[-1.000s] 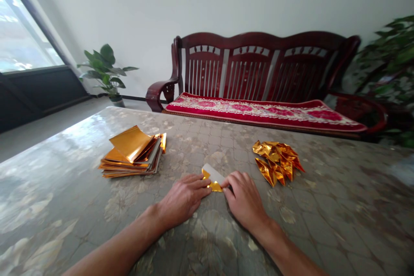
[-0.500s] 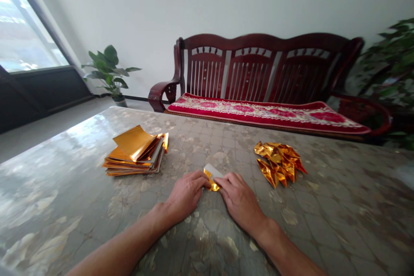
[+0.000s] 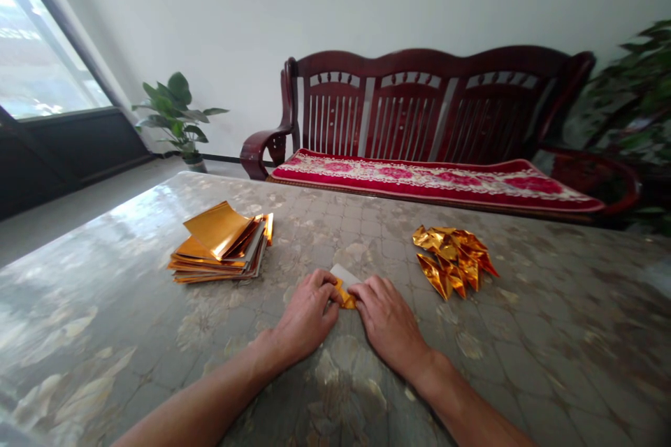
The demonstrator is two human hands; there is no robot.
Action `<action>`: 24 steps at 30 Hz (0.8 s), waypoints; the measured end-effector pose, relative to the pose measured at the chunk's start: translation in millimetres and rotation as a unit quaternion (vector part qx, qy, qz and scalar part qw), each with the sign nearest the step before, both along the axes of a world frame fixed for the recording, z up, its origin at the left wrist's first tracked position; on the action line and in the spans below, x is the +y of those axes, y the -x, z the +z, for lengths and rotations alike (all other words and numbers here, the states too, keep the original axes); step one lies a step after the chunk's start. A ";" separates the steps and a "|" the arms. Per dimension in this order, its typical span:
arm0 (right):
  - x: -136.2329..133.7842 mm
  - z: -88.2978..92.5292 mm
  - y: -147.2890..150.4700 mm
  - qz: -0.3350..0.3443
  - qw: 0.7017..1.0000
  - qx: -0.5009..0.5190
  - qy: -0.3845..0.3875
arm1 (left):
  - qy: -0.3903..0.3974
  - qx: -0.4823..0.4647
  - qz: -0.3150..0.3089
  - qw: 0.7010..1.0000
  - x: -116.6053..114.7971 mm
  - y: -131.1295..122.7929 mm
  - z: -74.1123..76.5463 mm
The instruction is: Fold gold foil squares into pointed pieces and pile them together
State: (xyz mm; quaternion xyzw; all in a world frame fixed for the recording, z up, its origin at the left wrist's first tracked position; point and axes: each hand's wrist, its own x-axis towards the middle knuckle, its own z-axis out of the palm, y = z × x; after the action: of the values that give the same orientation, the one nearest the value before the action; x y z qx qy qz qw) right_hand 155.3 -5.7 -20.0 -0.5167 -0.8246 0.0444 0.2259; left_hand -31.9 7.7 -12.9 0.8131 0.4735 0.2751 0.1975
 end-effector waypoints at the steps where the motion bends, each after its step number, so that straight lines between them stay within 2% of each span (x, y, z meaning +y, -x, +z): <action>1: 0.0 0.2 0.2 -0.002 1.000 -0.002 0.001 | -0.001 0.001 0.001 1.000 0.3 -0.8 0.2; 8: 0.0 2.2 1.4 -0.006 1.000 -0.010 -0.001 | 0.001 -0.038 -0.023 0.999 3.2 2.4 -4.6; 13: -0.4 1.5 1.7 -0.007 1.000 -0.011 0.006 | 0.032 -0.059 -0.047 0.997 6.5 6.6 -1.8; 17: -0.2 0.7 1.4 -0.007 1.000 -0.016 0.010 | 0.050 -0.066 -0.086 0.993 10.3 10.2 1.9; 24: -1.0 -1.0 1.6 -0.002 1.000 -0.006 -0.017 | 0.035 -0.059 -0.152 0.986 13.2 19.7 1.3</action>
State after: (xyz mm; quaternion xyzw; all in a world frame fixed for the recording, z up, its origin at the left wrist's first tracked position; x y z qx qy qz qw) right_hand 153.7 -6.7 -21.0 -0.5143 -0.8259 0.0269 0.2296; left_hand -51.5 20.9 -11.6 0.8506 0.3410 0.2728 0.2928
